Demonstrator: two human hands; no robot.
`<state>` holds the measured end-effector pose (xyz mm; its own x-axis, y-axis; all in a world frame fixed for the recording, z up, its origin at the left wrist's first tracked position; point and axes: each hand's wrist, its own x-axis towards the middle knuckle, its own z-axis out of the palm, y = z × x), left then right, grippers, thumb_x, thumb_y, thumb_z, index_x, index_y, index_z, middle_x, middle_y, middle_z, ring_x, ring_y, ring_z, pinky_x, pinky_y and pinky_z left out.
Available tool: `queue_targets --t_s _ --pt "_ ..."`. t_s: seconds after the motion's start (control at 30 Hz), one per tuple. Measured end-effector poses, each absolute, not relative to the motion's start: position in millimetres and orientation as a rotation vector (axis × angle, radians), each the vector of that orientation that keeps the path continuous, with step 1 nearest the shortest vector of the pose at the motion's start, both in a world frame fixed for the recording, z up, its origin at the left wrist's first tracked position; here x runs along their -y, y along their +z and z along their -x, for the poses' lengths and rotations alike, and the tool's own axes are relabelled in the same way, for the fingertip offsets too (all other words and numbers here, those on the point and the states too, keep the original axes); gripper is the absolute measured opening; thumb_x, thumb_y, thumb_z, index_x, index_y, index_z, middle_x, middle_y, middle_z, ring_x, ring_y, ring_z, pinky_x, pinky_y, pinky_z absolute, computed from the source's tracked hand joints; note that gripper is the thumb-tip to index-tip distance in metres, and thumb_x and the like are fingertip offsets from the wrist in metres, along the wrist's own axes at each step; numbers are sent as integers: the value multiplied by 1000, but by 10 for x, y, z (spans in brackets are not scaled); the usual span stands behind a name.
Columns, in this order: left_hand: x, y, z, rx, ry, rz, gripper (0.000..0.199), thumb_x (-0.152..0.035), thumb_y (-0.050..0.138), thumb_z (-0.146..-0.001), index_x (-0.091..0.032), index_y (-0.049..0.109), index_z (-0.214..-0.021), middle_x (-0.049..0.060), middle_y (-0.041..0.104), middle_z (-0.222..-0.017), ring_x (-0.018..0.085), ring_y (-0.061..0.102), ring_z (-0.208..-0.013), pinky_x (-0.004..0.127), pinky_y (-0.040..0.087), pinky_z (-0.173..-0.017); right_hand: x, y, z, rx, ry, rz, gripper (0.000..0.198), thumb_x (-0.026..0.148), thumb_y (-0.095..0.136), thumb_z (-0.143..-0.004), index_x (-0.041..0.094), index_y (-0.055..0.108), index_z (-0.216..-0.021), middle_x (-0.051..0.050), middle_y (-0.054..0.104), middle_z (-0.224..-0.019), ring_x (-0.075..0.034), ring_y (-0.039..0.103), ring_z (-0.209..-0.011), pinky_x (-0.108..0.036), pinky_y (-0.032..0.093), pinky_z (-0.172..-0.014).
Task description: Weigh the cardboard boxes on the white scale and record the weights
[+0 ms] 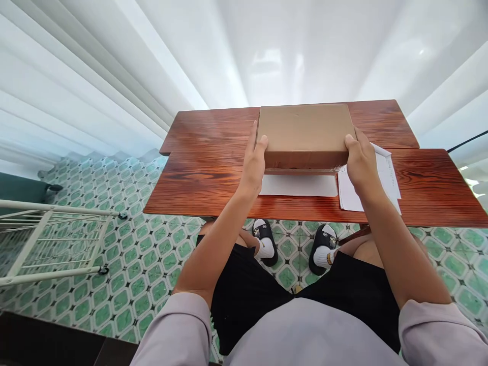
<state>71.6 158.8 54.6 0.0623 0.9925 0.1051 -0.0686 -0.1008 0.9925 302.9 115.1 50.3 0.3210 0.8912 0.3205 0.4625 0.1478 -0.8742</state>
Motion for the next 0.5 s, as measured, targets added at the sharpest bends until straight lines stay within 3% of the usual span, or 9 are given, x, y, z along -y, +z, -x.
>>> queue_targets --t_s 0.5 --pt "-1624 232 -754 -1089 1273 -1296 51 -38 47 -98 -36 44 -149 -9 36 -163 17 22 -156 39 16 -131 -1086 314 -3100 1310 490 1576 41 37 37 -100 29 63 -132 -4 62 -131 -29 57 -119 -52 42 -106"
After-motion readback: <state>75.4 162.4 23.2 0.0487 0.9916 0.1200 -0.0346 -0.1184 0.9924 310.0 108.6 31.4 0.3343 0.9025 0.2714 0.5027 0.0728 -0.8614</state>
